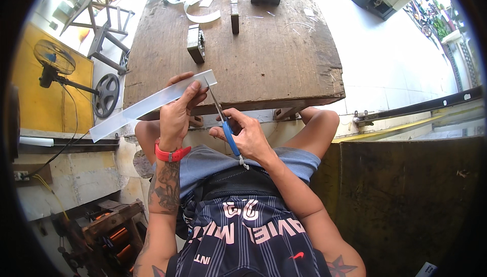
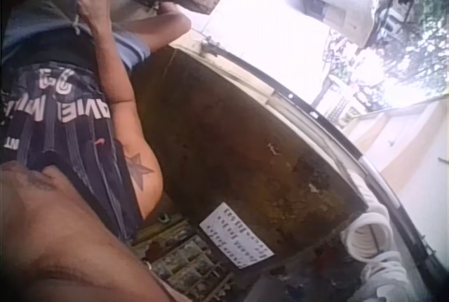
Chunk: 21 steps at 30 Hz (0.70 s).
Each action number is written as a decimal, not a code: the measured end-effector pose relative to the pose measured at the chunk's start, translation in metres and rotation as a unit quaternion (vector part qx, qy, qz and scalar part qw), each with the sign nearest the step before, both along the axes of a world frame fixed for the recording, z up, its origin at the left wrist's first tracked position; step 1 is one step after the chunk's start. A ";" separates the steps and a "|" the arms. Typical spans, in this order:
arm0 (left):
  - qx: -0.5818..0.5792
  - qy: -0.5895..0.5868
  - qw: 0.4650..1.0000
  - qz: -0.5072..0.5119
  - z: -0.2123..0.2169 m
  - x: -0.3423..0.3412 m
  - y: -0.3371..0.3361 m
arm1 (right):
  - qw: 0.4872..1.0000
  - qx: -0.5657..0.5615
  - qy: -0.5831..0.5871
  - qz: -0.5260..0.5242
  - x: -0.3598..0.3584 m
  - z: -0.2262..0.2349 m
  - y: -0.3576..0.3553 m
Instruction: The person cuts small rectangular pieces from a white strip using scissors and inserts them into the slots of a motor stator core. The person repeats this process, cutting and inserting pieces into the stator slots.
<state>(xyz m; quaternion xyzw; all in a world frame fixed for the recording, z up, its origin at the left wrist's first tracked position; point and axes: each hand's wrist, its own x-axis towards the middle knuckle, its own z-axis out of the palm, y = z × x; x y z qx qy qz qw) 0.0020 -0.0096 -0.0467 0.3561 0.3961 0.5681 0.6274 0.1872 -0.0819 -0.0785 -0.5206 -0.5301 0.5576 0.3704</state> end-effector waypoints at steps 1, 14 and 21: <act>-0.003 -0.001 1.000 0.001 0.000 0.000 0.000 | 1.000 0.000 -0.001 0.001 0.000 0.000 0.000; -0.001 0.000 1.000 -0.013 -0.004 -0.002 0.001 | 1.000 -0.013 0.020 -0.008 -0.004 -0.003 0.000; -0.017 0.002 1.000 -0.018 -0.007 -0.001 -0.005 | 0.999 0.019 0.029 -0.022 -0.007 -0.003 -0.001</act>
